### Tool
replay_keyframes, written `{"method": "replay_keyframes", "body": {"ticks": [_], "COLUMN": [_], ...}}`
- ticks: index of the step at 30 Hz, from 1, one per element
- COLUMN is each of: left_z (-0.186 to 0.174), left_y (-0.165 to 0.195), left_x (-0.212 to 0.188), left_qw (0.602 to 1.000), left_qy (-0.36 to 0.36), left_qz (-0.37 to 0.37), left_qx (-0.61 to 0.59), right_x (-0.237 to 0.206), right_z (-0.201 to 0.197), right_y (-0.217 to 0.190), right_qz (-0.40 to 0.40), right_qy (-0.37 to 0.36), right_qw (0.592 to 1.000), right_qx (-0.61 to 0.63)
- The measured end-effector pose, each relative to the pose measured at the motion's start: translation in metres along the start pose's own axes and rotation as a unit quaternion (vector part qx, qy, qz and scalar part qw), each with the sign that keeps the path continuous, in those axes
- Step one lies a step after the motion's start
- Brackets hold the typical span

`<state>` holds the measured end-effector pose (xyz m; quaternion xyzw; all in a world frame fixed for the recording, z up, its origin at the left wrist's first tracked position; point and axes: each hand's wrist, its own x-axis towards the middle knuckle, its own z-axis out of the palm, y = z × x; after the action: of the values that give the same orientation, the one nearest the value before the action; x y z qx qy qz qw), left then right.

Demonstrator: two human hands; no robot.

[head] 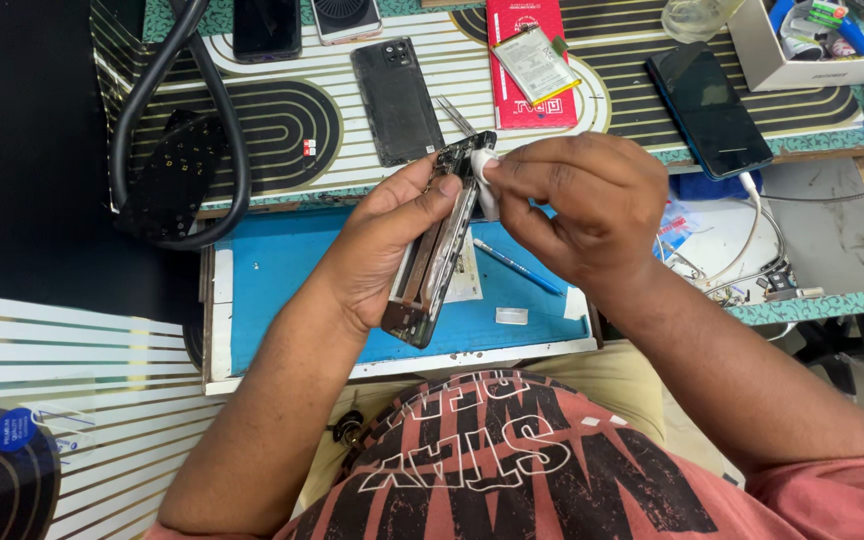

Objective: The person holds a disassembled smartphone frame and uses a thin metal pry tool to scrape old adhesive and residue from the frame edges and inner panel. They then wipe the frame surface and edges with a cotton pad, turning the phone to clean different sides, and finally set the frame down on the workbench.

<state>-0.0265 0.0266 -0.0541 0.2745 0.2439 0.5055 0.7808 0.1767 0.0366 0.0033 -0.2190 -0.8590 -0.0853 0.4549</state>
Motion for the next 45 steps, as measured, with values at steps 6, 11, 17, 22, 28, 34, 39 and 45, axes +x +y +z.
{"method": "replay_keyframes", "body": {"ticks": [6,11,17,22,28,34,39,45], "left_z": [0.002,0.004,0.004,-0.001,-0.004,-0.001,0.014,0.026], "left_y": [0.001,0.001,0.006,0.010,0.009,0.008,0.006,0.002], "left_x": [0.007,0.004,0.011,0.013,0.015,0.019,0.013,0.004], "left_qw": [0.999,0.999,0.999,0.998,0.992,0.976,0.964,0.970], "left_qy": [0.003,-0.028,-0.006,0.020,0.038,0.107,0.022,-0.033], "left_qz": [0.014,0.010,0.027,0.056,0.111,0.184,0.256,0.225], "left_qx": [-0.037,-0.018,-0.037,-0.018,-0.041,-0.054,-0.070,-0.083], "right_x": [-0.019,-0.013,-0.017,-0.040,-0.067,-0.072,-0.070,-0.065], "right_z": [0.001,-0.001,0.000,-0.006,0.024,0.031,0.036,0.029], "right_y": [-0.013,0.002,-0.020,-0.008,-0.002,-0.009,-0.008,-0.013], "right_qz": [-0.091,0.012,-0.103,0.130,0.461,0.520,0.507,0.473], "right_qy": [-0.026,-0.020,-0.024,-0.142,0.032,0.064,0.070,0.047], "right_qw": [0.992,1.000,0.988,0.899,0.665,0.581,0.590,0.704], "right_qx": [0.088,0.008,0.117,0.393,0.586,0.623,0.625,0.528]}}
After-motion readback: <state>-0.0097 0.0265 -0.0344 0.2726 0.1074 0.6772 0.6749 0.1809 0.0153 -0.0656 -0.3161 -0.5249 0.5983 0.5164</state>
